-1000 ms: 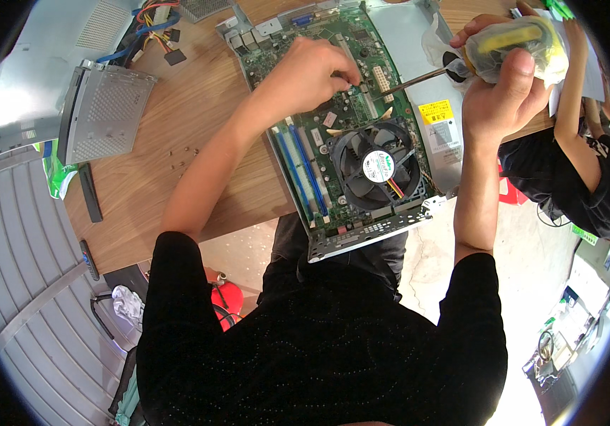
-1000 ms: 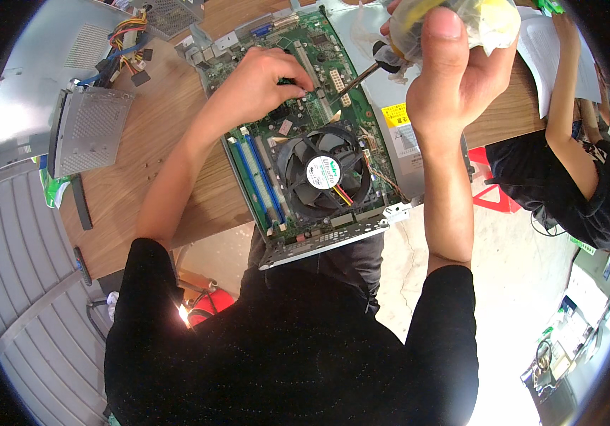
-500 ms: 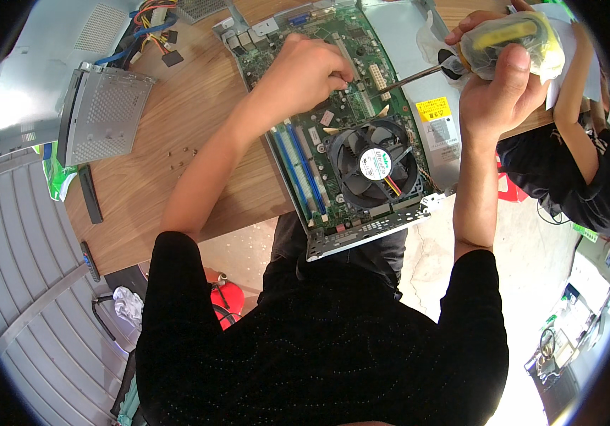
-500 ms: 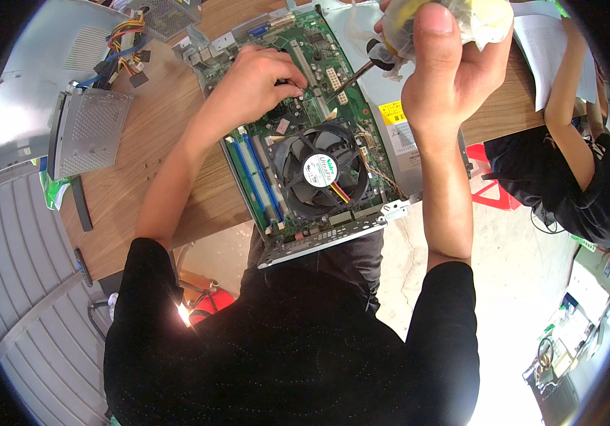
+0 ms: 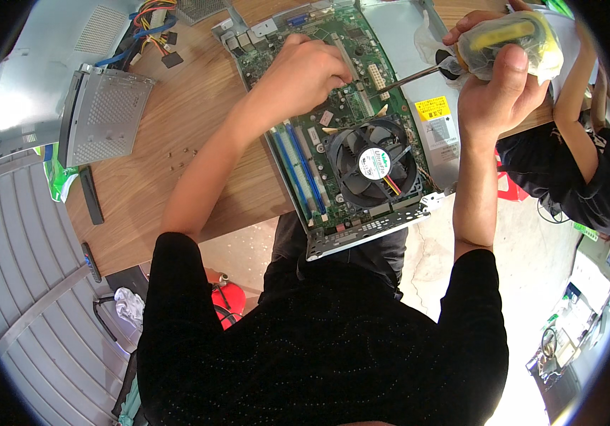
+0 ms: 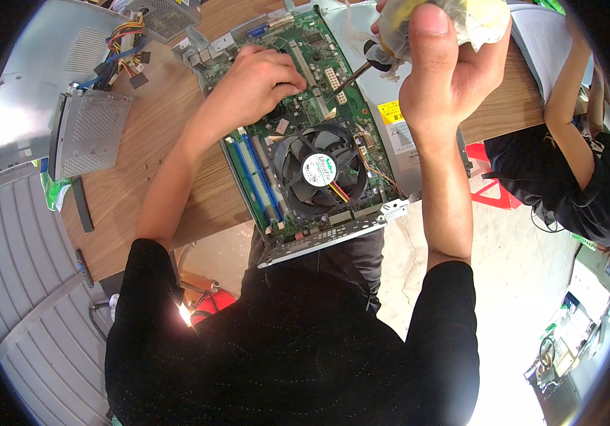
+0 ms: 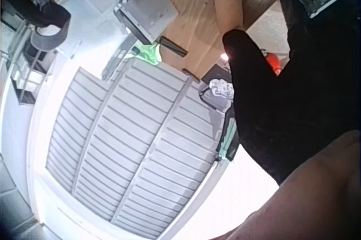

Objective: The person disassembles a computer by using a screwdriver to remove screws from the motherboard and then lifting the optical drive out of the chassis.

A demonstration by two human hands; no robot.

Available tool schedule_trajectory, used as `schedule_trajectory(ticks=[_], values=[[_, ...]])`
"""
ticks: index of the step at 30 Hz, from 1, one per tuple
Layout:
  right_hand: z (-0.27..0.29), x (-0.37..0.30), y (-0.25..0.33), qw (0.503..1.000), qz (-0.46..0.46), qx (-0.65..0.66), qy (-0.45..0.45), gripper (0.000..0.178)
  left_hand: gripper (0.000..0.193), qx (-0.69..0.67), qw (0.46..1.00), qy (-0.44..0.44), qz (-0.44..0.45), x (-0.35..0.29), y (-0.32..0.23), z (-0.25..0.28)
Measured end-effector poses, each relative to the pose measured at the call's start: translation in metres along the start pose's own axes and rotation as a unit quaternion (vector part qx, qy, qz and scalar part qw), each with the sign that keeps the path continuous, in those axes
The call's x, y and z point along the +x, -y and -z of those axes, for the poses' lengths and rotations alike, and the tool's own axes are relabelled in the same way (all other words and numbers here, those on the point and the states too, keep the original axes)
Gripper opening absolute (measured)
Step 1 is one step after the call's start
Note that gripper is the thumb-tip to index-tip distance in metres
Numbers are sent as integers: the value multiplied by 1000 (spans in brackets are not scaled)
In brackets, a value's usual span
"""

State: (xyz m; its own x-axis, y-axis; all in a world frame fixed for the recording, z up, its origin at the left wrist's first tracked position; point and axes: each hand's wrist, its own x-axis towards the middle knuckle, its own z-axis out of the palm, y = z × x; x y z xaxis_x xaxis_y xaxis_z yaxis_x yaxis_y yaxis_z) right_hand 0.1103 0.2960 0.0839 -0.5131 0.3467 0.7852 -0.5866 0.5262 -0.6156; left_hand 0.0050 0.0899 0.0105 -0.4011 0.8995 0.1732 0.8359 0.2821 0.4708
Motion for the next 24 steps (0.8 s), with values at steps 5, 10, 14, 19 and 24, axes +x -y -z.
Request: schedule_trajectory(ticks=[5,10,14,19,24], values=[[-7,-2,3,1000,5,-13,-25,68,9,20,1000,-19,-10,0,-1,-4],[-8,-3,4,1000,-2,-9,-19,73,9,44,998,-25,-25,-1,-1,-3],[-13,-7,0,994,-70,15,-88,75,9,39,997,-45,-39,0,1,-8],[-8,-2,1,1000,-12,11,-20,75,12,12,1000,-25,-15,-1,4,-4],[-7,-7,-5,999,-17,6,-32,78,19,-45,999,-12,5,-2,12,-2]])
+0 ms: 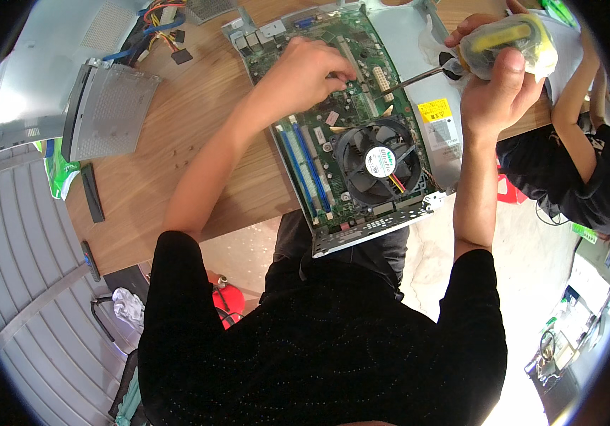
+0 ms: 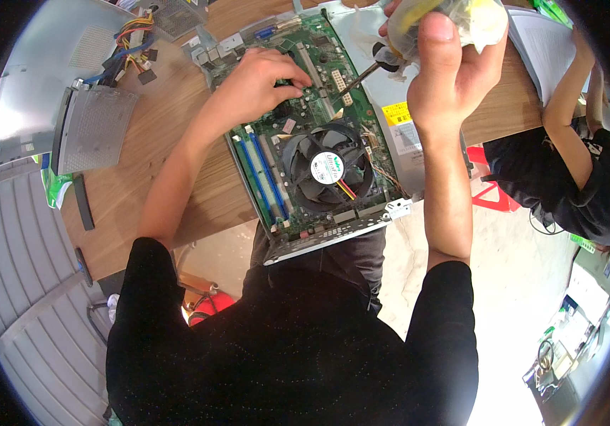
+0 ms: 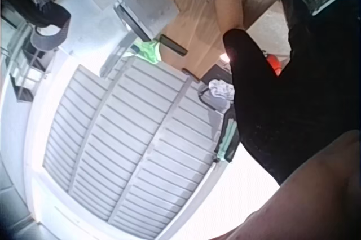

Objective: The person disassembles a computer by using a screwdriver to remove screws from the motherboard and then lifting the optical drive out of the chassis.

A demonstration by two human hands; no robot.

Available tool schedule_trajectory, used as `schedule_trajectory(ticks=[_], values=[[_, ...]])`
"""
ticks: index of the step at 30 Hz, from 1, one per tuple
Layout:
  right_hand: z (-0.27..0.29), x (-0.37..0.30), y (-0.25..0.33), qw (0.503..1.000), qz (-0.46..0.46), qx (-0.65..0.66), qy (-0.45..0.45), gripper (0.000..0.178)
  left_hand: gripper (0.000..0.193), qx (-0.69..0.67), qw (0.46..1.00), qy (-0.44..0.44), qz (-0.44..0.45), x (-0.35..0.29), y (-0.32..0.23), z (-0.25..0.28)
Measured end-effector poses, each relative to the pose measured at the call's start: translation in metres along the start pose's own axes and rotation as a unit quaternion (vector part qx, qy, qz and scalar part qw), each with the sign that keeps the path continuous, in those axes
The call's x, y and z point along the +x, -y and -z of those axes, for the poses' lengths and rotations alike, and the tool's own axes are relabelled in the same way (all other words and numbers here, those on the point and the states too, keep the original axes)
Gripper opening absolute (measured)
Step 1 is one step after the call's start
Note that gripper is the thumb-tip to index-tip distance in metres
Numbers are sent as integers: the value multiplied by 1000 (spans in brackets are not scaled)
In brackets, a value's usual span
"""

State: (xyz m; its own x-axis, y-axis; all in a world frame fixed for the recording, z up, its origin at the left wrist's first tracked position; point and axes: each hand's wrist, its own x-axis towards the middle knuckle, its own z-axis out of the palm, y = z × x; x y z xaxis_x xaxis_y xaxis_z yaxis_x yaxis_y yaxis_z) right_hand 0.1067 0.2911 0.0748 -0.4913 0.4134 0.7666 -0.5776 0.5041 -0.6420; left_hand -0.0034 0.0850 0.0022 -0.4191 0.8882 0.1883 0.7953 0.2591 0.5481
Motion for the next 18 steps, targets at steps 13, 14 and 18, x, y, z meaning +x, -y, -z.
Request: schedule_trajectory(ticks=[13,14,18], values=[[-37,15,20,997,1,70,27,50,11,-11,993,-90,-76,1,14,-11],[-42,9,17,996,16,88,7,51,11,-18,993,-87,-72,1,14,-12],[-33,9,12,998,39,37,40,54,11,-1,996,-79,-43,0,14,-14]])
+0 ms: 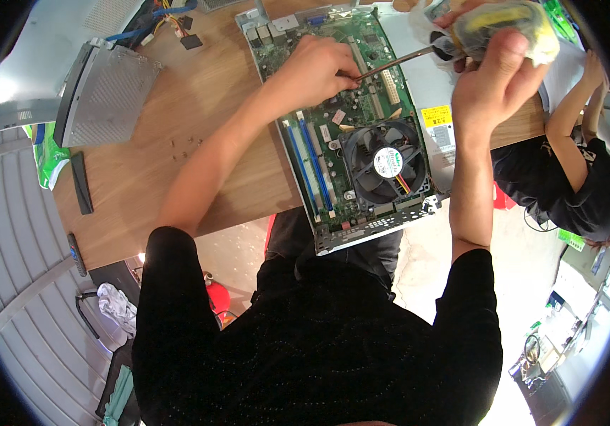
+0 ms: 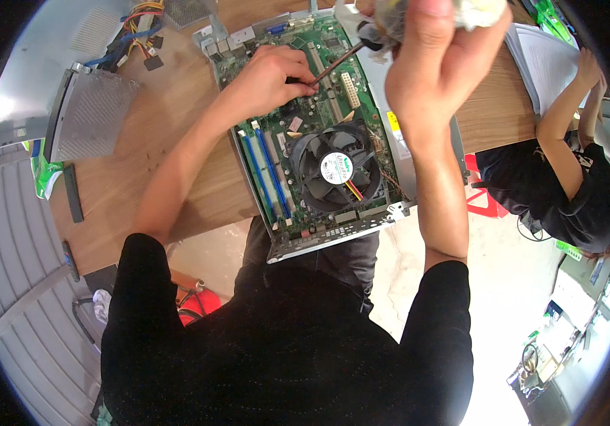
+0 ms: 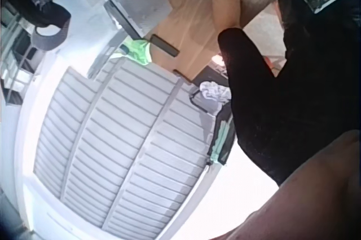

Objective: The person disassembles a computer by using a screwdriver to remove screws from the motherboard and then lifting the optical drive out of the chassis.

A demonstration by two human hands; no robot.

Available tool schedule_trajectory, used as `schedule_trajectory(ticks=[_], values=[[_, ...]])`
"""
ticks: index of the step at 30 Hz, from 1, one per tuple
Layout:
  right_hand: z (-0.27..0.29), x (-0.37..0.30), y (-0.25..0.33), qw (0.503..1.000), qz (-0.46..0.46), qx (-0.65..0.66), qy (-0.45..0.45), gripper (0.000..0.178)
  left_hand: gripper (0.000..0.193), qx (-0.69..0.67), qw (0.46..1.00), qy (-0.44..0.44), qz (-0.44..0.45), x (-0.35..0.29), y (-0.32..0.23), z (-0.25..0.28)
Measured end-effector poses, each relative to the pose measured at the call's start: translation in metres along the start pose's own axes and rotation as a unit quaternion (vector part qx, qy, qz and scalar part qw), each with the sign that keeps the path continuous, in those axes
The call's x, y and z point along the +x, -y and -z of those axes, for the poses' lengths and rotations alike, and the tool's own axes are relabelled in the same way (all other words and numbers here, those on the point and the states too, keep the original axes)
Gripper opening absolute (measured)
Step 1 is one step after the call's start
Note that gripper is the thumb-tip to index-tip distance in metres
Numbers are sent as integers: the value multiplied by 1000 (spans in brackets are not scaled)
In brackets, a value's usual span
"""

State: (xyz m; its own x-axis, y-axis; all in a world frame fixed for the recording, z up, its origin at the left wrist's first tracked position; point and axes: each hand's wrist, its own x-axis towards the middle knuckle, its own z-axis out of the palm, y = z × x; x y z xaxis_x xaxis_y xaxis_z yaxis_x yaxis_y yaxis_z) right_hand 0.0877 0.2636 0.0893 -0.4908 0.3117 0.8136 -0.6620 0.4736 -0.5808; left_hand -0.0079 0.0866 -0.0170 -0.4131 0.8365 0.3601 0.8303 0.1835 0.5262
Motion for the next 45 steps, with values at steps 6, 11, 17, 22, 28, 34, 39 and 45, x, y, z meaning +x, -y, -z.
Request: schedule_trajectory(ticks=[6,11,17,22,28,34,39,45], values=[[0,-9,-7,994,-49,-31,-98,55,12,-4,999,35,18,1,-2,3],[-1,-11,-6,996,-46,-21,-69,57,12,-8,999,42,29,0,-1,2],[0,-12,-3,1000,-3,-2,-10,62,12,1,999,41,24,-1,2,0],[5,-6,-3,998,39,-38,13,64,12,-4,999,33,12,0,2,0],[-21,5,18,988,15,-155,20,56,13,-18,998,48,31,-1,4,-1],[-34,15,8,977,49,-206,18,54,22,16,998,26,-47,2,1,9],[-30,8,3,973,48,-226,1,54,31,-170,981,-82,53,14,-46,27],[-25,0,-19,984,36,152,88,75,26,-101,994,-32,39,17,-42,32]])
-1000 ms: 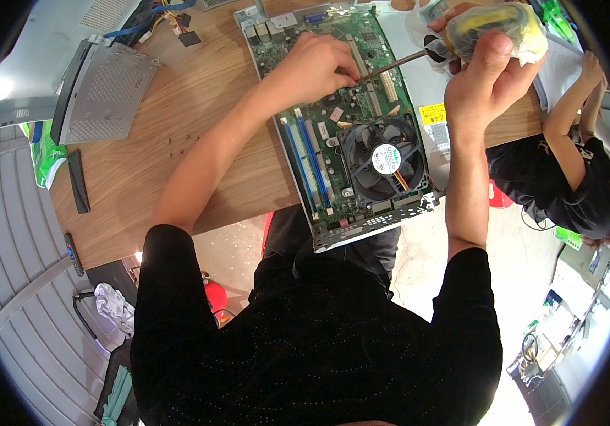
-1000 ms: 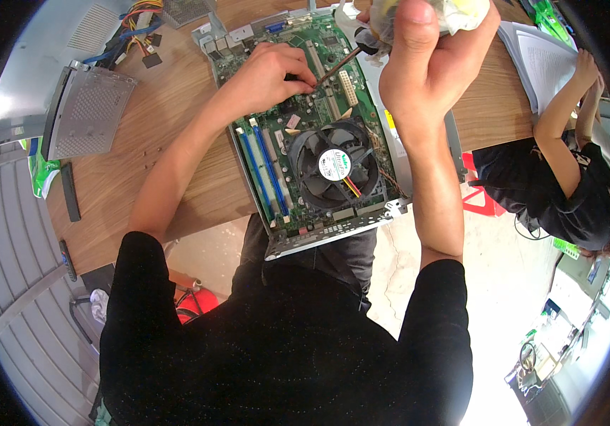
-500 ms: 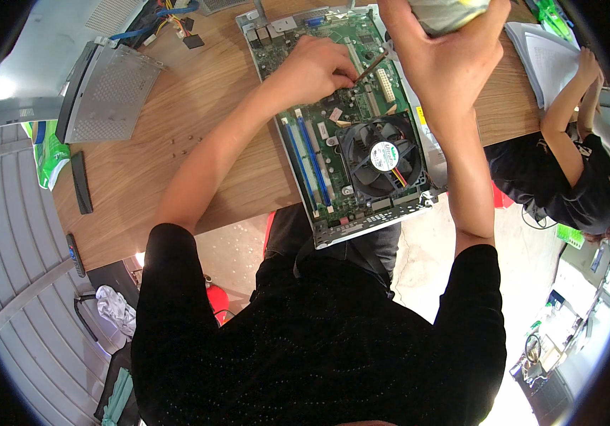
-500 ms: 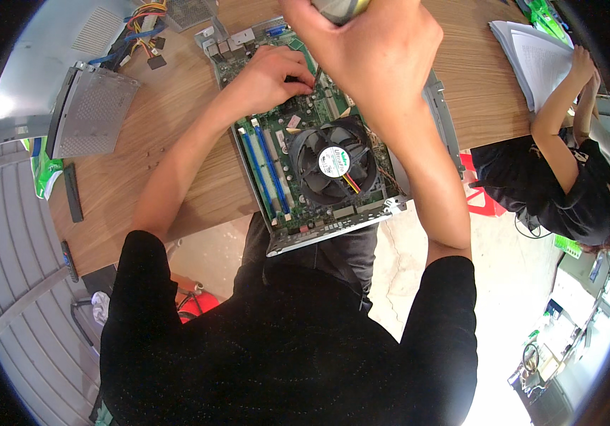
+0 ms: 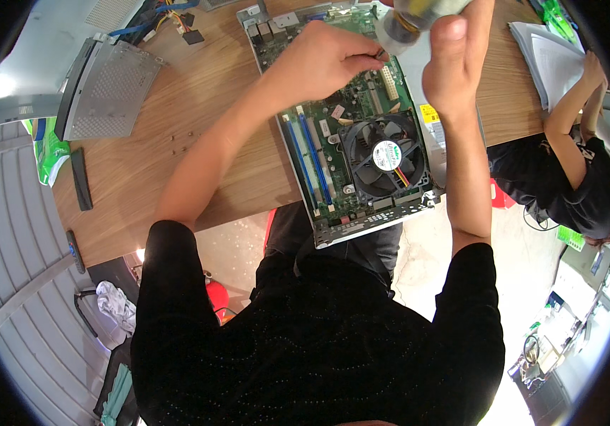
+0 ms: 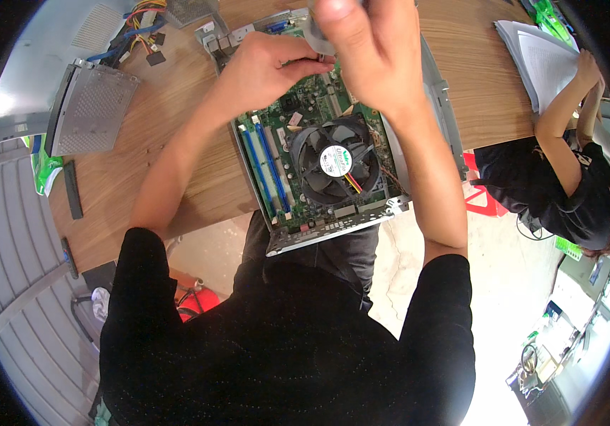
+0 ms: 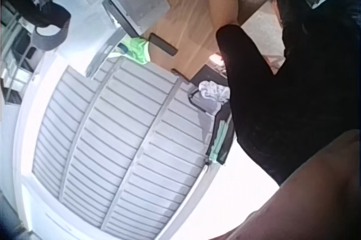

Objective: The person disassembles a computer by using a screwdriver to remove screws from the motherboard and then lifting the optical drive out of the chassis.

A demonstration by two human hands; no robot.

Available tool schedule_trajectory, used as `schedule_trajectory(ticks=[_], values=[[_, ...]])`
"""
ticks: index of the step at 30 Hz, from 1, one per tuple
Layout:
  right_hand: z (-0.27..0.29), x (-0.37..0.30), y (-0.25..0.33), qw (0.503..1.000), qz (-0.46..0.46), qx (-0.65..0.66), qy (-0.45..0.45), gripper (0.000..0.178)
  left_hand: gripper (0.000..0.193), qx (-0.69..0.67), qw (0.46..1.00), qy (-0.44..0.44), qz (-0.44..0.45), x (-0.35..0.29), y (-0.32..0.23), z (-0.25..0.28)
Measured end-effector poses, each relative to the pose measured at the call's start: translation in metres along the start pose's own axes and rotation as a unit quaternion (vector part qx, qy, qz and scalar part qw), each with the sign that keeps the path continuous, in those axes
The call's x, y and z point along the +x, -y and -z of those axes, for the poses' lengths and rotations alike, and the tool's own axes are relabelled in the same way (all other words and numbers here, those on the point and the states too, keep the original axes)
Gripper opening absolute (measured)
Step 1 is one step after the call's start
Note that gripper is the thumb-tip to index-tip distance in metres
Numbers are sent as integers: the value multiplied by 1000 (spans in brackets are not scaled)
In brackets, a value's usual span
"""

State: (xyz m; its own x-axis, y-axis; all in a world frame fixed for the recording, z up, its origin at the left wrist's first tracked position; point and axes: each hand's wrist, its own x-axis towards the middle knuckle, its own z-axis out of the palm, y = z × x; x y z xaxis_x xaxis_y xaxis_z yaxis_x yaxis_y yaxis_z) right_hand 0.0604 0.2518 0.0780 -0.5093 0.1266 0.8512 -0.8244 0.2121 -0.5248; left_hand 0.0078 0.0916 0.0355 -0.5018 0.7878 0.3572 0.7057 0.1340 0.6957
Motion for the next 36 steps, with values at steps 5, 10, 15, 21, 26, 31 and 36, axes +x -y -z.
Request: schedule_trajectory(ticks=[5,10,15,21,26,31,36], values=[[7,2,22,980,-158,115,28,90,19,-45,998,18,-47,0,13,-2],[22,-6,13,987,-145,33,58,94,18,-134,991,-4,-27,0,6,-4],[12,1,15,980,-169,87,57,98,20,13,998,-30,-58,-4,10,-3],[19,7,15,978,-138,144,53,92,20,-144,989,10,-27,1,10,-4],[25,-6,12,979,-192,61,24,108,20,-88,994,-35,-50,-3,5,-11],[9,0,8,984,-142,99,32,115,32,-49,998,-6,-47,-4,10,-8],[11,4,13,984,-111,129,54,118,28,-76,989,-80,-100,-1,12,-19]])
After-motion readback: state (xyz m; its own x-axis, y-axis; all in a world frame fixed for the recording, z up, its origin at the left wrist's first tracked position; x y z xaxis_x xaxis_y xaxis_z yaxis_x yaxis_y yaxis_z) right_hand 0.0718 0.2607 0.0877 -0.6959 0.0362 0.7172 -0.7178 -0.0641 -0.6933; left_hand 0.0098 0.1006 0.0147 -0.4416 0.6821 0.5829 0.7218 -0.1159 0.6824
